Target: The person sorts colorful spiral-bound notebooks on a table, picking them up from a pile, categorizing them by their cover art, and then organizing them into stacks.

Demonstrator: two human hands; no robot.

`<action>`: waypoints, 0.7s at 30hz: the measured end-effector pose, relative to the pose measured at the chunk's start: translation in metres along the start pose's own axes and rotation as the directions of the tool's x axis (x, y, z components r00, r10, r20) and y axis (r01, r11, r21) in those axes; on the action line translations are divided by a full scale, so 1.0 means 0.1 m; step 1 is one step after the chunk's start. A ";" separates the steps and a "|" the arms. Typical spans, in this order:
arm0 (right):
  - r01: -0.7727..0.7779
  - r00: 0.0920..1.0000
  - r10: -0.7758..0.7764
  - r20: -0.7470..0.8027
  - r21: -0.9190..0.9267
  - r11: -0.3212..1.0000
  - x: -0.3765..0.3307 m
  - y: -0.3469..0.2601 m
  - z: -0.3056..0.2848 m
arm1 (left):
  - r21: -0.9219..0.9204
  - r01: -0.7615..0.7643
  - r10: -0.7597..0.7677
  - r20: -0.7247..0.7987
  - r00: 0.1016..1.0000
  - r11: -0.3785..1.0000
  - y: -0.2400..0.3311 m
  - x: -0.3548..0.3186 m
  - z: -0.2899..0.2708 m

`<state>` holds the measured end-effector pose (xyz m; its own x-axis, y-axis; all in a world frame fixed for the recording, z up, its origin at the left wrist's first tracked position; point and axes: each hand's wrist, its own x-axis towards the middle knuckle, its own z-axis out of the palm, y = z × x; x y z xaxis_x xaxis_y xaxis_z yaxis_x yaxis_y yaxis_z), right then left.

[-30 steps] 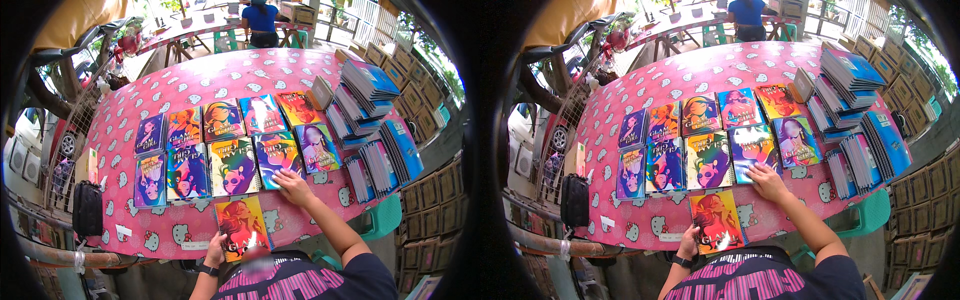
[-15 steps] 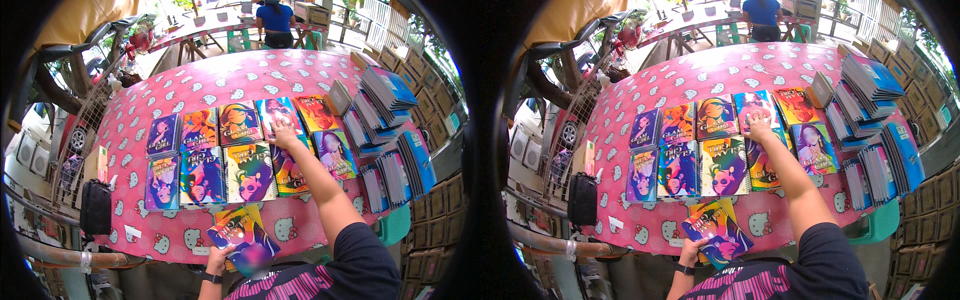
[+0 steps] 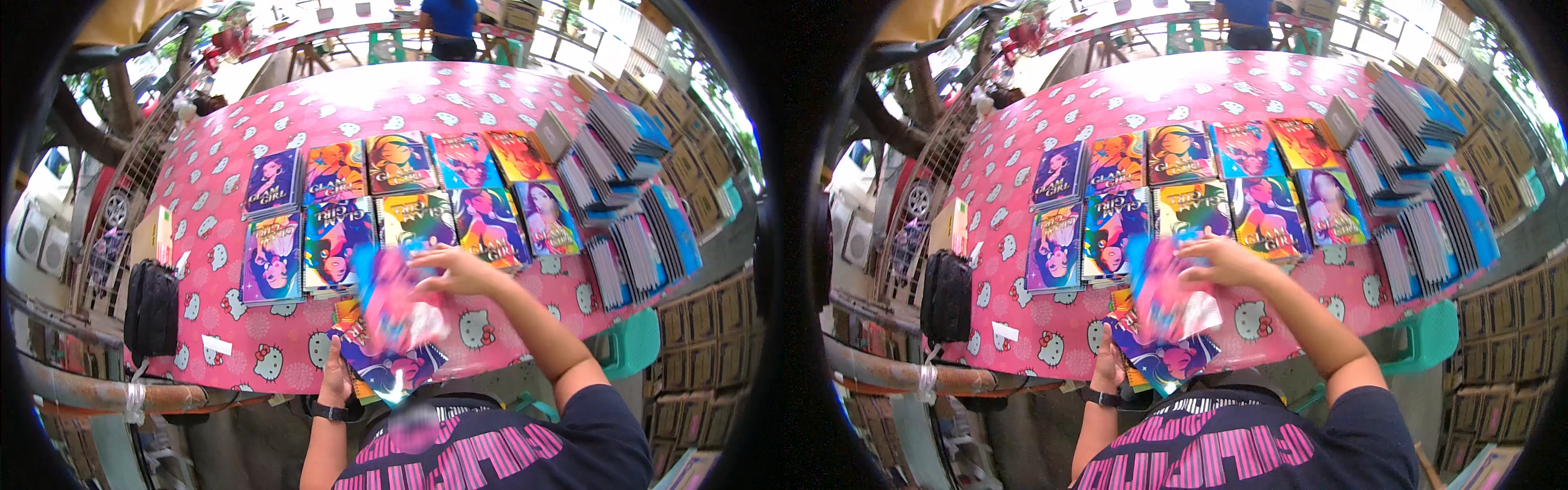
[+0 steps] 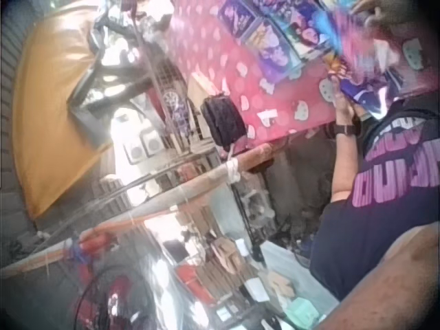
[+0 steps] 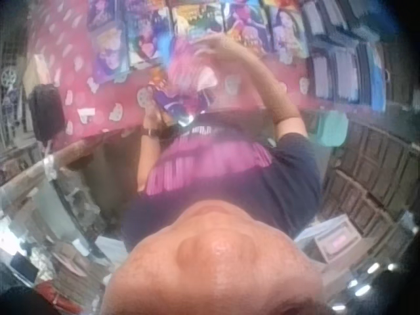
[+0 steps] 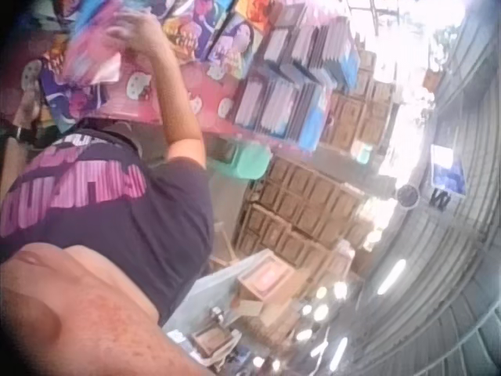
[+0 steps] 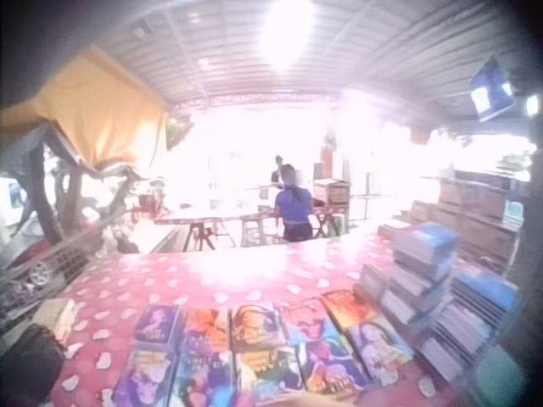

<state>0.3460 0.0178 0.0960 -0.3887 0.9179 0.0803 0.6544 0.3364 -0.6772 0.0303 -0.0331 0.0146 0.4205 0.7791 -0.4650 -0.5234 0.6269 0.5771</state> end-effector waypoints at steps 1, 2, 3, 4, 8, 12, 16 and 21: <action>-0.040 0.996 0.019 -0.085 -0.251 0.967 -0.02 0.10 0.23 | 0.014 0.032 -0.032 -0.007 0.999 0.999 0.01 0.04 -0.01; -0.223 0.974 0.211 -0.084 -0.531 0.818 0.01 -0.02 0.39 | 0.143 0.015 -0.007 -0.054 0.998 0.990 0.02 0.05 -0.07; -0.194 0.981 0.141 -0.135 -0.639 0.744 -0.01 0.18 0.58 | 0.278 0.004 0.018 -0.077 0.997 0.961 0.01 0.04 -0.14; -0.193 0.965 0.039 -0.260 -0.602 0.775 0.02 0.44 0.72 | 0.413 -0.012 0.053 -0.088 0.995 0.911 0.01 0.05 -0.23; -0.080 0.940 -0.027 -0.341 -0.294 0.952 -0.13 -0.18 0.74 | 0.212 0.000 -0.003 0.011 1.000 0.977 0.05 -0.08 -0.37; 0.130 0.981 -0.135 0.136 0.043 0.991 -0.35 -0.90 0.90 | -0.068 0.078 -0.070 0.110 0.991 0.995 0.08 -0.01 -0.43; 0.031 0.997 -0.016 -0.073 0.205 0.978 0.19 -0.35 0.77 | 0.332 -0.031 0.045 -0.035 0.998 0.943 0.00 0.04 -0.50; -0.453 0.844 0.160 -0.512 -0.520 0.724 1.36 0.85 0.12 | 0.224 -0.018 0.042 -0.105 0.994 0.974 0.07 -0.05 -0.54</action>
<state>0.3406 0.1687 0.0407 0.1090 0.9361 0.3344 0.9872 -0.0625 -0.1469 -0.0159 -0.0331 -0.0156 0.3179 0.8006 -0.5078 -0.3515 0.5970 0.7212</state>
